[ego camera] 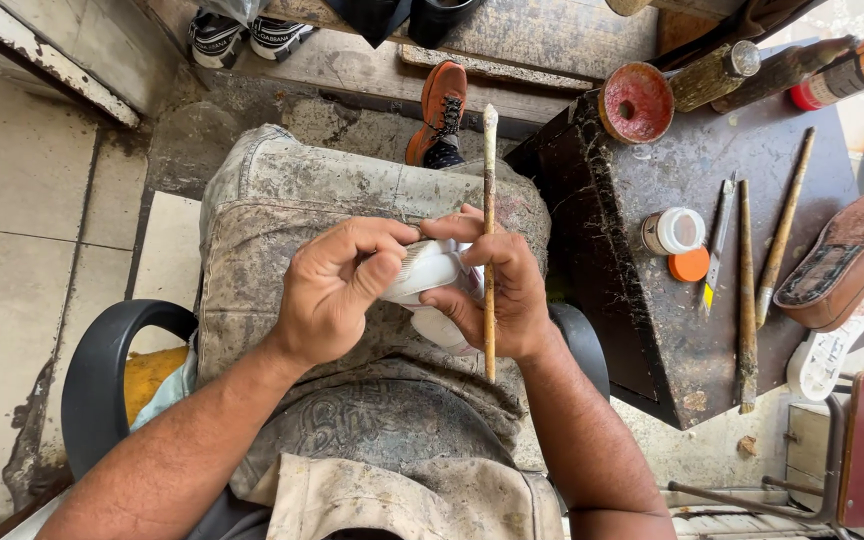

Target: Applying adhesive to the edges of a sneaker using a brush for repair at a workbench

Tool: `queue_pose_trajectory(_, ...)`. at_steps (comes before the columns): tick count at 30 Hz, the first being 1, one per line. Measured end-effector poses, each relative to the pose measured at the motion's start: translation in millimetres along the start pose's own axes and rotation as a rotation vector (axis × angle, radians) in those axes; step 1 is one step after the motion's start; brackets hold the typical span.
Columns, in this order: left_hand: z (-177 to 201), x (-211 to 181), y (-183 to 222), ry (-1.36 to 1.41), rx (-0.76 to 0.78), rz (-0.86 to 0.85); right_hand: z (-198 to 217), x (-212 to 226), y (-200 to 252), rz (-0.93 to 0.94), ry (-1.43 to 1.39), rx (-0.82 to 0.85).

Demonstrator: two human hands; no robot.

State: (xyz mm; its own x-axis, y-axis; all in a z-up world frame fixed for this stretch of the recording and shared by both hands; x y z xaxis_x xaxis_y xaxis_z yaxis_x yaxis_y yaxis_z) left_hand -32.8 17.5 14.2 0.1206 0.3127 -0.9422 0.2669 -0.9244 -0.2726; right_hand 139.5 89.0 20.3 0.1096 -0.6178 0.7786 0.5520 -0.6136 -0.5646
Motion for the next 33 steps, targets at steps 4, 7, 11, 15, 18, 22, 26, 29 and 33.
queue_pose_trajectory(4,0.0,7.3,-2.5,0.042,-0.018,0.061,-7.8,2.1,-2.1,0.022,0.004,-0.029)
queue_pose_trajectory(7,-0.7,6.4,-2.9,0.06,-0.021,0.131,-10.7,4.0,-1.6,0.055,0.035,-0.056)
queue_pose_trajectory(11,0.6,8.4,-2.4,0.063,-0.026,0.165,-13.1,2.7,-0.3,0.093,0.081,-0.078)
queue_pose_trajectory(15,1.0,6.0,-1.9,0.033,-0.028,0.167,-15.3,1.9,0.0,0.114,0.117,-0.097)
queue_pose_trajectory(18,1.8,2.7,-1.7,0.007,-0.02,0.163,-15.9,1.9,0.1,0.117,0.124,-0.107)
queue_pose_trajectory(22,-0.6,2.2,-0.4,0.01,-0.034,0.158,-15.7,1.7,-0.5,0.123,0.131,-0.11)
queue_pose_trajectory(26,-1.9,0.9,-0.9,-0.025,-0.048,0.119,-15.7,0.9,-0.8,0.122,0.137,-0.113)
queue_pose_trajectory(29,-2.0,0.9,-0.1,-0.034,-0.057,0.096,-15.8,-0.3,0.0,0.121,0.138,-0.113)
queue_pose_trajectory(33,-2.0,0.8,-0.4,-0.061,-0.06,0.065,-16.2,-1.2,0.5,0.113,0.135,-0.114)
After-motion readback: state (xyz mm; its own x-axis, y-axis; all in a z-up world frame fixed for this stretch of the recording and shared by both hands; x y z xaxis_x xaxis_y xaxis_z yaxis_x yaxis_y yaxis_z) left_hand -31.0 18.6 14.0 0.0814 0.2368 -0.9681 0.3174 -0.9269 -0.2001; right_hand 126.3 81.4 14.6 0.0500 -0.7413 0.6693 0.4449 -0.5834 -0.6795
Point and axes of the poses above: each hand's wrist, its own y-axis away from the middle knuckle, its own z-axis out of the back of the hand, x = y × z, the point moved 4 cm from there along -y, towards the middle knuckle, and after that the axes turned 4 degrees about y, right-handed, at the moved point
